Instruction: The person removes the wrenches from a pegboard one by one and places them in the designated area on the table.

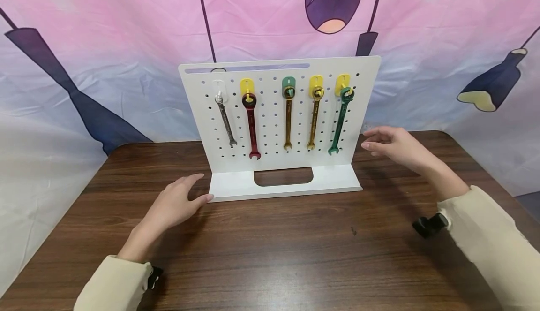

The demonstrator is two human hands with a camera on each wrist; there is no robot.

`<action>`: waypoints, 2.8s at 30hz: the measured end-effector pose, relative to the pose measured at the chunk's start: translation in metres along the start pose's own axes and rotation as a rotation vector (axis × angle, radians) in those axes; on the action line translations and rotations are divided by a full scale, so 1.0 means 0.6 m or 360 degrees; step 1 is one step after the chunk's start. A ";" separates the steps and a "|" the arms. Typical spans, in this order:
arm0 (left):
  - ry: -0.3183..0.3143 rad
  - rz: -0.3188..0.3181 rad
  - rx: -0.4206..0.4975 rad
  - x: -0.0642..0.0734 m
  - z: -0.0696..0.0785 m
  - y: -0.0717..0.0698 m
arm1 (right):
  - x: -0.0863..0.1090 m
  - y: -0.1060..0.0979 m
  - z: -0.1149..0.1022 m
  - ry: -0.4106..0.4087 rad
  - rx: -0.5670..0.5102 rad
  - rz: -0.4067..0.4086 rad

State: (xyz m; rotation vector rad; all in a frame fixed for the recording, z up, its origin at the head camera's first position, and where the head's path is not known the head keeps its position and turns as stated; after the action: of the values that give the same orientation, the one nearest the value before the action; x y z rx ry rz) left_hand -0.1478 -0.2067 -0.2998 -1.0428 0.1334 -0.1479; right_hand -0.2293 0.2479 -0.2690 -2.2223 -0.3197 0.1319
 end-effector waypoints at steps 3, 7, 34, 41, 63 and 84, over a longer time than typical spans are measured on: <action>0.0041 0.0003 0.0037 -0.003 0.006 0.003 | -0.013 0.001 -0.001 0.0049 -0.0065 0.0002; 0.0074 0.0002 0.0068 -0.005 0.013 0.005 | -0.030 0.003 0.001 0.0113 -0.0170 0.0037; 0.0121 0.0072 0.0128 -0.031 0.049 0.007 | -0.077 0.023 0.012 0.0193 -0.0659 0.0251; 0.0142 0.0083 0.0179 -0.039 0.059 0.011 | -0.080 0.023 0.016 0.0198 -0.0677 0.0252; 0.0176 0.0007 0.0478 -0.088 0.111 0.048 | -0.084 0.021 0.020 0.0194 -0.0787 0.0260; 0.0183 -0.0156 0.0771 -0.158 0.208 0.094 | -0.083 0.020 0.021 0.0206 -0.0834 0.0267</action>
State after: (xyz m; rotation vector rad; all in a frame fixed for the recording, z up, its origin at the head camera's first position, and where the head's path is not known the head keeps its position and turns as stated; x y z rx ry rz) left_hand -0.2152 -0.0556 -0.2829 -0.5574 0.1420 -0.3128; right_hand -0.2774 0.2367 -0.2872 -2.7616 -0.0996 -0.0097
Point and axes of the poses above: each hand's wrist, its own x-axis away from the middle knuckle, its own y-axis out of the palm, z = x × y, the point moved 1 cm from there along -x, towards the middle knuckle, and after that the axes turned 8 degrees about x, right-handed, at the moved point
